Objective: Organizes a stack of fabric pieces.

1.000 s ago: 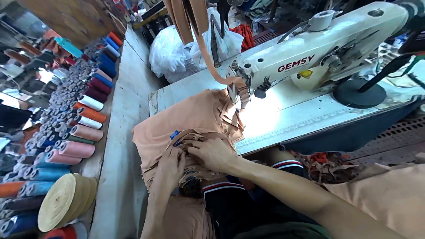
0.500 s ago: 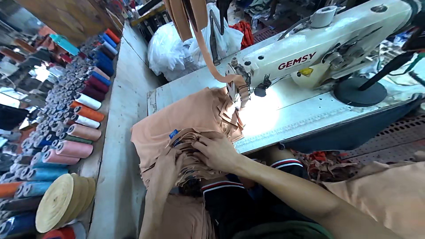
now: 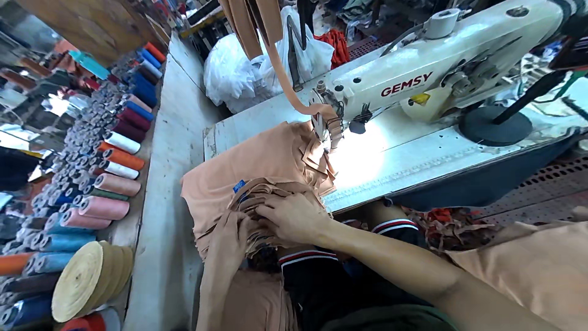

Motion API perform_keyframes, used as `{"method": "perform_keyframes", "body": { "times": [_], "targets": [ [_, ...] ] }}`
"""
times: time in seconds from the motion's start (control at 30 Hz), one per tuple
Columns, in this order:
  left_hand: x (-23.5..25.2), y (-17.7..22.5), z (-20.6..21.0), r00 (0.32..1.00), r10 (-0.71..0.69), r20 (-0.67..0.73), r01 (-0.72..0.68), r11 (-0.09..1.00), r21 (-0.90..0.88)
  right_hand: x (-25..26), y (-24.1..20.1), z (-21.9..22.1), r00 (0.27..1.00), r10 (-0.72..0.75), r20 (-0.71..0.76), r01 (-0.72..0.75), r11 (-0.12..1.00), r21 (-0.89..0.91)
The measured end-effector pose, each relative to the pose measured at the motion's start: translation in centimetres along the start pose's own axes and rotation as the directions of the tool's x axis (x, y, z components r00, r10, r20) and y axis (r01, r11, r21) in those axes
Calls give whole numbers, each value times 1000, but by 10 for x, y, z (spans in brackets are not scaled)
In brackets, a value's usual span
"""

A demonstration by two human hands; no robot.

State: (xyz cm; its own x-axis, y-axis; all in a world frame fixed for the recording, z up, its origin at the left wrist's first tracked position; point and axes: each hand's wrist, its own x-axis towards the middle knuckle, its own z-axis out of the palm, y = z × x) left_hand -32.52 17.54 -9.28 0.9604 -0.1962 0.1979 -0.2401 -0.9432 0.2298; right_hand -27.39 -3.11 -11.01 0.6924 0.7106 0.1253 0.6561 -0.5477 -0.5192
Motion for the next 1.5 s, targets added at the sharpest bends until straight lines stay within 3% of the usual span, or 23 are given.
{"method": "perform_keyframes", "body": {
  "times": [0.3, 0.5, 0.6, 0.67, 0.87, 0.93, 1.1, 1.3, 1.5],
  "targets": [
    [8, 1, 0, 999, 34, -19, -34, 999, 22, -1, 1, 23, 996, -85, -18, 84, 996, -30],
    [35, 14, -4, 957, -78, 279, 53, 994, 97, -17, 0, 27, 999, -35, -31, 33, 999, -38],
    [40, 18, -8, 933, -67, 354, 30, 994, 108, -22, 4, 21, 1000, -12, -5, 12, 1000, -13],
    [38, 15, -10, 942, -42, 334, 17, 997, 79, -25, 8, 18, 1000, -16, -21, 16, 1000, 8],
    [12, 0, -6, 998, 43, 47, -43, 999, -5, -18, 11, 10, 989, -10, -149, 12, 1000, 11],
    [7, -3, -4, 998, 57, 13, -57, 998, -9, -11, 7, 5, 994, 8, -113, -11, 1000, -18],
    [9, 3, -6, 1000, 23, 10, -23, 1000, -3, 3, -2, -4, 996, 79, 41, -78, 997, -29],
    [23, 13, -6, 989, -16, 145, 10, 999, 46, -3, 2, -4, 993, 114, 41, -114, 993, -7],
    [20, 12, -4, 993, 12, 115, -20, 997, 73, 2, 0, -6, 994, 92, 67, -92, 996, 7]
  ]
}}
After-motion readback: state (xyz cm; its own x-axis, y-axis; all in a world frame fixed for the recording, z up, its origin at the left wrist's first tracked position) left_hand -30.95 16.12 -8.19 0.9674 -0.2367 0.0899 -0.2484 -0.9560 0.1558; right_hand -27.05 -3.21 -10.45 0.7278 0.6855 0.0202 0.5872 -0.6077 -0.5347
